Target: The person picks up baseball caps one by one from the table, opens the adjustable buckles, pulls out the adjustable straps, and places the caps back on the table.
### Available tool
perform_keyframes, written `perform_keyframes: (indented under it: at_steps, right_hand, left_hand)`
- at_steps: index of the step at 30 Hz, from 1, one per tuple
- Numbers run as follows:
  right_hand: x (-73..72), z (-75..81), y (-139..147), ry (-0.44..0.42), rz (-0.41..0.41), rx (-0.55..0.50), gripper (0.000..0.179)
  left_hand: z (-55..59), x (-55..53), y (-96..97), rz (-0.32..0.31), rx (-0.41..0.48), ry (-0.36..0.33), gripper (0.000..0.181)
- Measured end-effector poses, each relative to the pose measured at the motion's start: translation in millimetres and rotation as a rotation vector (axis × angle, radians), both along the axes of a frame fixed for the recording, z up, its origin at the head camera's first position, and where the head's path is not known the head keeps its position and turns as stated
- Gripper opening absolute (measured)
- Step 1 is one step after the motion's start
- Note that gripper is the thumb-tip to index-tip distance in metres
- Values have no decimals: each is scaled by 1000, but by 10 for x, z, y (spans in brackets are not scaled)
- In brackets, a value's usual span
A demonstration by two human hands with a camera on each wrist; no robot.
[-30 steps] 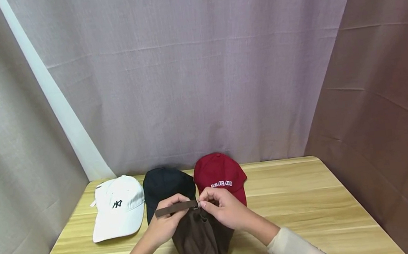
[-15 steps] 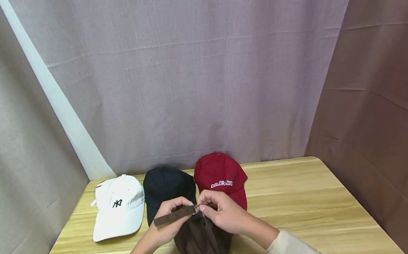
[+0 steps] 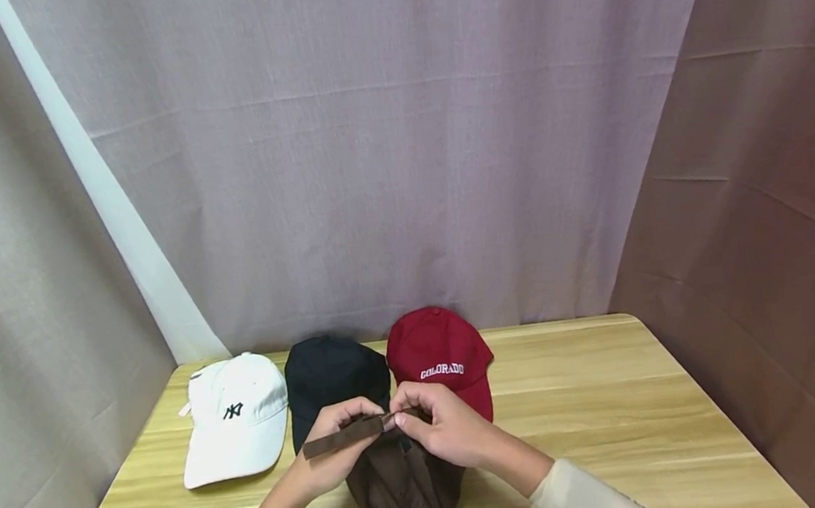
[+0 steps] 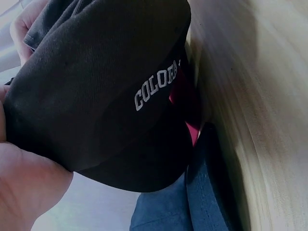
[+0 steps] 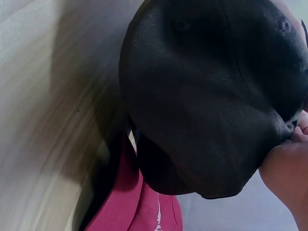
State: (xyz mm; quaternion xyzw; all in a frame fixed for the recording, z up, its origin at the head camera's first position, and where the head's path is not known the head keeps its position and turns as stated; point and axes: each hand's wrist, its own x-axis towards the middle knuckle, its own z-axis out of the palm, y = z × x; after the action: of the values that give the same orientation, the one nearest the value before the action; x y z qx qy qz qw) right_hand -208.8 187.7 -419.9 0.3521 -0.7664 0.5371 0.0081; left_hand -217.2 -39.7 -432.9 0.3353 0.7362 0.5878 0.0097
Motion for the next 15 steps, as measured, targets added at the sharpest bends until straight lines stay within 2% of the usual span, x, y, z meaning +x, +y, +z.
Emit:
perform_keyframes:
  at_steps: [5, 9, 15]
  right_hand:
    - [-8, -27, 15, 22, 3, -12, 8]
    - [-4, -48, 16, 39, 6, -24, 9]
    - [20, -54, -9, 52, -60, -29, 11]
  left_hand:
    - [-16, -2, 2, -19, 8, 19, 10]
    - [-34, 0, 4, -11, 15, 18, 9]
    - [-54, 2, 16, 14, 55, 30, 14]
